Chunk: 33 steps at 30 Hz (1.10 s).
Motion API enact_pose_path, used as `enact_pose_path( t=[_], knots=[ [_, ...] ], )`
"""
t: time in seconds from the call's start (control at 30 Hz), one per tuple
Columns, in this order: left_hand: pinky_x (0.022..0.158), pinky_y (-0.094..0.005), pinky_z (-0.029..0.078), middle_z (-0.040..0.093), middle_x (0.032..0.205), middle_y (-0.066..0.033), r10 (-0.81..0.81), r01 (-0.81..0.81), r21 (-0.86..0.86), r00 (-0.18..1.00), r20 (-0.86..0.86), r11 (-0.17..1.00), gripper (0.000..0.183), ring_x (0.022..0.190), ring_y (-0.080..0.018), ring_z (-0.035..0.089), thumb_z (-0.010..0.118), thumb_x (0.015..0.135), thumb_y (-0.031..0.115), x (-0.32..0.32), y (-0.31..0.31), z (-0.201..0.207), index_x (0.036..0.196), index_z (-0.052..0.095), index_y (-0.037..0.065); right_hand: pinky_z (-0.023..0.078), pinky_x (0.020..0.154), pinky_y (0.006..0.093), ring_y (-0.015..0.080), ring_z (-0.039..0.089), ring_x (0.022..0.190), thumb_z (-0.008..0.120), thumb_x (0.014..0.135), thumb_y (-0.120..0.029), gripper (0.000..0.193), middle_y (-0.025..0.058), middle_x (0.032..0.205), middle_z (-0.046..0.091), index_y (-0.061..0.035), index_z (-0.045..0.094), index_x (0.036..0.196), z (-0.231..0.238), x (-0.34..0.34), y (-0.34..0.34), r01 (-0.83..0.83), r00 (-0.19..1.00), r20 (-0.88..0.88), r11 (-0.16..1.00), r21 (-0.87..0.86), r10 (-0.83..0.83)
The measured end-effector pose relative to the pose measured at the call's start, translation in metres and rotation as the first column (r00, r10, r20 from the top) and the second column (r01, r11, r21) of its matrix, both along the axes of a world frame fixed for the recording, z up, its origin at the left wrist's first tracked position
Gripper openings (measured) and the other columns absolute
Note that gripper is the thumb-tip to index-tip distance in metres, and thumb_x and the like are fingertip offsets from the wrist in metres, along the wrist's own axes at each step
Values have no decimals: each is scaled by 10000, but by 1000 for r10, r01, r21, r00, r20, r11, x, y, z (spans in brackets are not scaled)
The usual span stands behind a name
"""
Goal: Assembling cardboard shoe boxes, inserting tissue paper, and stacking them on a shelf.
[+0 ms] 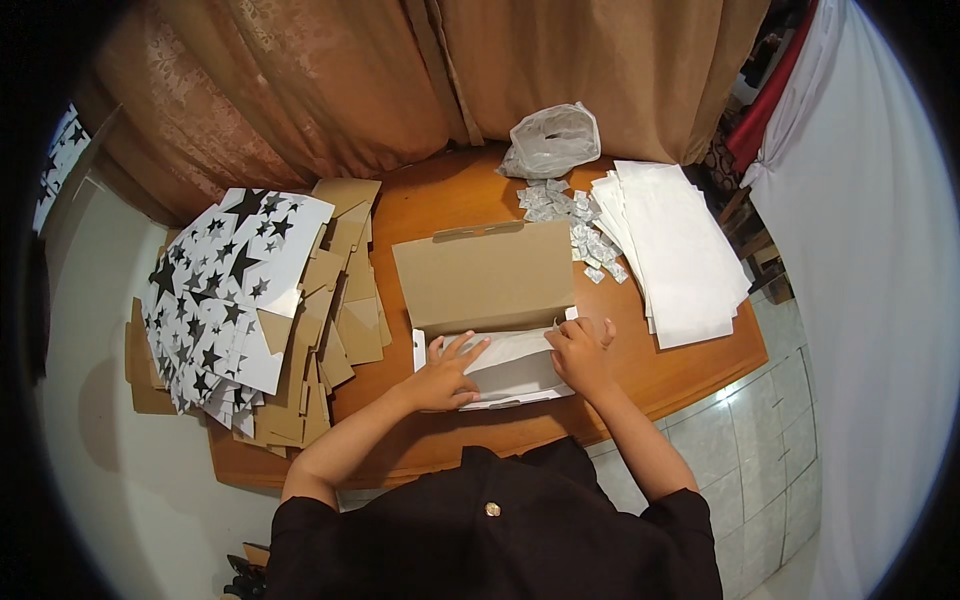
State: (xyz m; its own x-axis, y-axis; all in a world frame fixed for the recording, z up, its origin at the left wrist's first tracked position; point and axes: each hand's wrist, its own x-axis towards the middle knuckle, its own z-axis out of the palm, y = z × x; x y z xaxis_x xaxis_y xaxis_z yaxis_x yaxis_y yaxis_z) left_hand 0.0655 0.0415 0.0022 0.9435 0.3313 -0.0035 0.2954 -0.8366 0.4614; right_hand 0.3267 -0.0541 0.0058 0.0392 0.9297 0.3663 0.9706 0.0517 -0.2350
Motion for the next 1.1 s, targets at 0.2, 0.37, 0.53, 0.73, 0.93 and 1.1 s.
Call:
enact_pose_path(
  t=[0.2, 0.37, 0.53, 0.73, 0.93, 1.1],
  knots=[
    [1004, -563, 114, 322, 1448, -97, 91, -70, 439, 996, -27, 896, 173, 1349, -276, 231, 646, 734, 238, 3, 12, -13, 598, 666, 132, 186, 935, 551, 170, 504, 943, 668, 667, -88, 251, -28, 857, 543, -187, 664, 898, 3, 0, -2, 1, 1000, 2, 1000, 23, -1],
    [1018, -542, 77, 372, 1409, -81, 133, -179, 538, 983, 123, 824, 109, 1335, -252, 256, 652, 725, 265, 10, 24, -40, 659, 665, 179, 203, 918, 546, 156, 508, 937, 660, 677, -93, 260, -34, 865, 549, -196, 664, 915, 1, 0, -3, -65, 997, 38, 997, 31, 64],
    [973, -505, 246, 440, 1320, -121, 94, -158, 611, 986, 135, 776, 179, 1263, -279, 356, 677, 710, 263, 7, 34, -39, 851, 652, 155, 208, 932, 554, 157, 505, 954, 646, 688, -102, 256, -39, 886, 553, -192, 661, 927, -10, 6, -7, -216, 968, 120, 976, -33, 219],
    [847, -366, 410, 553, 1103, -88, -356, 318, 292, 931, 85, 902, 407, 1035, -237, 527, 538, 788, 87, -13, 34, -8, 1174, 522, 215, 179, 972, 612, 192, 467, 1059, 681, 634, -235, 347, -10, 990, 558, -168, 659, 974, 6, 10, -4, -300, 915, 95, 819, -490, 392],
    [875, -376, 384, 568, 1097, -49, -319, 334, 257, 943, -98, 907, 442, 1040, -204, 533, 575, 792, 313, -5, 20, -22, 1223, 548, 220, 94, 1009, 639, 223, 431, 1158, 673, 633, -355, 539, 17, 1158, 567, -176, 634, 1140, 43, 12, 17, -317, 946, -160, 691, -650, 284],
    [866, -394, 393, 604, 1074, -89, -293, 307, 60, 941, -172, 950, 336, 1052, -235, 547, 565, 814, 339, 6, 15, -12, 1073, 639, 137, 33, 1027, 616, 224, 468, 1129, 593, 733, -309, 361, 20, 1142, 598, -187, 669, 1063, 35, -15, 24, -554, 812, -551, 553, -623, 192]
  ],
)
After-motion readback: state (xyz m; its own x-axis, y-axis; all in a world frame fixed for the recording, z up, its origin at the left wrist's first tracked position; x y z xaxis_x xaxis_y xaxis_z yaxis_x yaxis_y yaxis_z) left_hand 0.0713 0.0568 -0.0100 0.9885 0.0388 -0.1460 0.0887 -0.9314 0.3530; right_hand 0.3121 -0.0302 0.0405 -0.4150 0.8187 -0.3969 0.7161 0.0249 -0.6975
